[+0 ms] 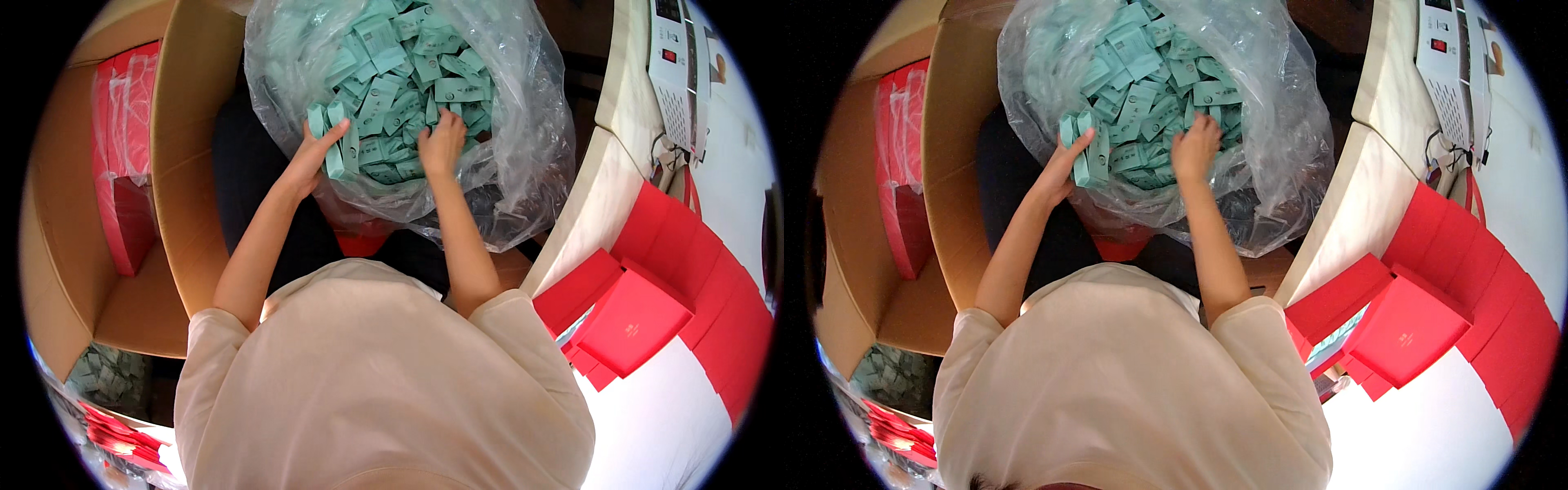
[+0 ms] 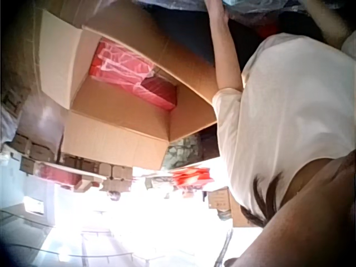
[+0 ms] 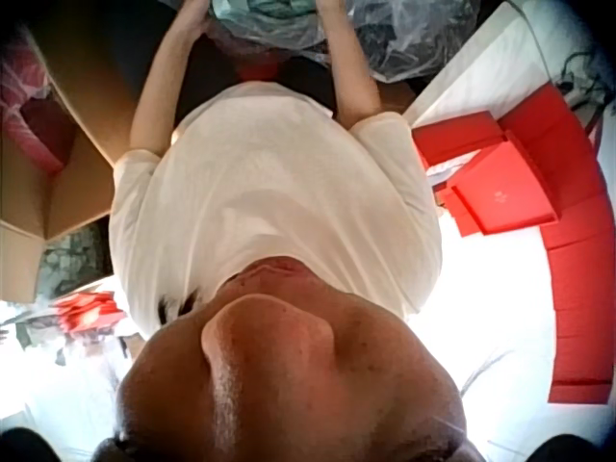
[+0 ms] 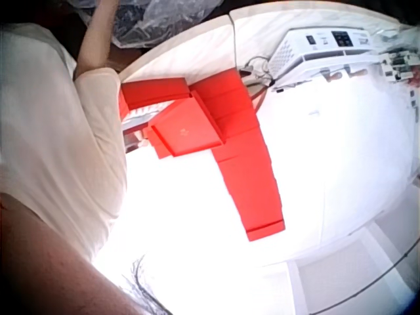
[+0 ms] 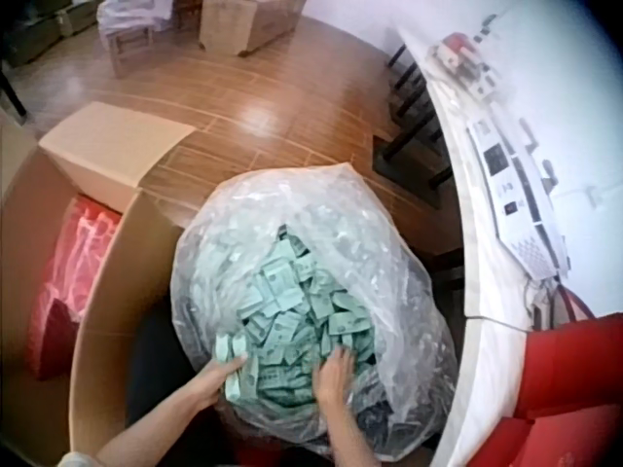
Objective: The person sits on the floor and repeatedly takes light-green sachets from a large plastic bag on their lap, arranging them into red gift boxes with internal dividers. They close the boxes and stack them, then retrieve more boxes from a cardboard carton and continue filling them with sachets.
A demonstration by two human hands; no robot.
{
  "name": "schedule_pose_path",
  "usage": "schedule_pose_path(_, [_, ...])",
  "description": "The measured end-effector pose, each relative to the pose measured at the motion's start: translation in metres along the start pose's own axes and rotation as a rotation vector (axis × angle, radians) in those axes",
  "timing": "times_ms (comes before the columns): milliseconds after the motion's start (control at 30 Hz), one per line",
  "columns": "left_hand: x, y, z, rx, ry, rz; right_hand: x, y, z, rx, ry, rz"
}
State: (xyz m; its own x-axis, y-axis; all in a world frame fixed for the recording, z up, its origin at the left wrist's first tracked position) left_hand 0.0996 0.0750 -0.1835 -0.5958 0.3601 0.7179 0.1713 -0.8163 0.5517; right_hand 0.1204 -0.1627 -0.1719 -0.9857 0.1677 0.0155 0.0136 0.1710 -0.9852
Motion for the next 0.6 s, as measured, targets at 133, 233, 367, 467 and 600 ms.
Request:
schedule_pose_path(133, [0.003, 0.008, 0.006, -0.006, -0.012, -0.041, 0.006, 0.024, 0.059, 0.14, 0.174, -0.245])
schedule_pose_path(233, [-0.003, 0.001, -0.005, -0.047, -0.008, -0.05, 0.01, 0.026, 0.069, 0.19, 0.076, -0.243])
schedule_pose_path(367, [0.003, 0.006, -0.003, -0.066, 0.021, -0.072, 0.008, -0.013, 0.044, -0.241, 0.187, -0.16])
schedule_pose_path(467, [0.014, 0.015, 0.0, -0.08, -0.004, -0.099, 0.01, -0.057, 0.019, -0.725, 0.296, -0.096])
schedule_pose_path(600, [0.036, 0.041, -0.001, -0.106, 0.062, -0.172, 0.03, -0.08, -0.02, -1.333, 0.434, -0.182])
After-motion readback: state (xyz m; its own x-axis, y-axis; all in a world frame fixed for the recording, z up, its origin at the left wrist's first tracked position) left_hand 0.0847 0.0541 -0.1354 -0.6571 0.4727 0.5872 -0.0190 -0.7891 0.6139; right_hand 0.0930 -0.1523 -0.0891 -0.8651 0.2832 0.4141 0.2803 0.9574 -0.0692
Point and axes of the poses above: each hand's wrist, its own x-axis away from the middle knuckle, its own y-axis out of the palm, z = x × y, the point moved 4 cm from there along -x, towards the middle knuckle, and after that the axes turned 1 degree about -y, right-handed, at the moved point
